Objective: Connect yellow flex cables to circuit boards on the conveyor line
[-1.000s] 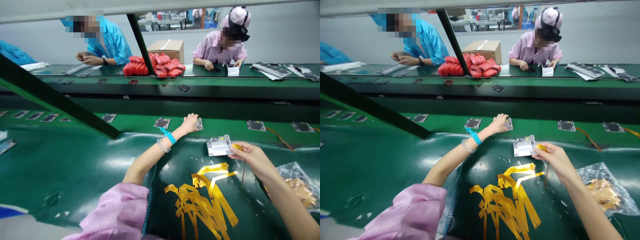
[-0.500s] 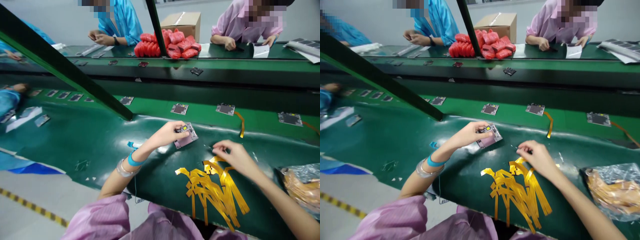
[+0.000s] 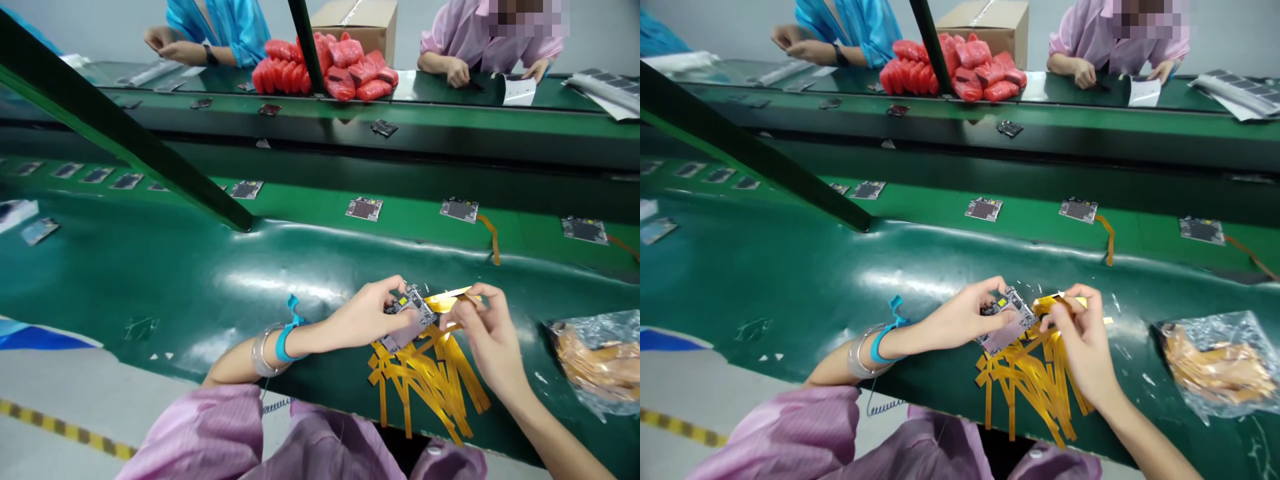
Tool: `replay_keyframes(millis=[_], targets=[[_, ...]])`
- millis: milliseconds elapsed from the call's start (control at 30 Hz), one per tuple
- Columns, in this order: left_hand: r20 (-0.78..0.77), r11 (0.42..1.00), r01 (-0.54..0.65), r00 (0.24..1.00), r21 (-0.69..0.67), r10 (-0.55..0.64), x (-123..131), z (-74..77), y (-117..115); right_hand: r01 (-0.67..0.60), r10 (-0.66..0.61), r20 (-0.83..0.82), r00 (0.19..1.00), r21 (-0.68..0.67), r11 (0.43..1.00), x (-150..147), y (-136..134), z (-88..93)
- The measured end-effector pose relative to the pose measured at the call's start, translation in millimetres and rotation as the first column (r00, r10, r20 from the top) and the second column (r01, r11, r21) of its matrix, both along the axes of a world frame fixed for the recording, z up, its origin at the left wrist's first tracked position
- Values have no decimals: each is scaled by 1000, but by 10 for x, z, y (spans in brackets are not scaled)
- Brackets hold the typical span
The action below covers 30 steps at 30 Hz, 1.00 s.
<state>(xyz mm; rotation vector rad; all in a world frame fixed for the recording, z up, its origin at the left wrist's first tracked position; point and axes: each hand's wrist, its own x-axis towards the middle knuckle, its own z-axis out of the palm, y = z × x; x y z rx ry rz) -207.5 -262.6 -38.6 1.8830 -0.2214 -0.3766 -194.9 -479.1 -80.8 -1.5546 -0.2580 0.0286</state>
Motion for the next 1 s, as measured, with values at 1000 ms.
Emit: replay_keyframes(millis=[1000], targets=[[-176, 983, -34, 984, -181, 1, 106, -28, 37, -194, 188, -50, 981, -217, 957, -184, -159, 37]])
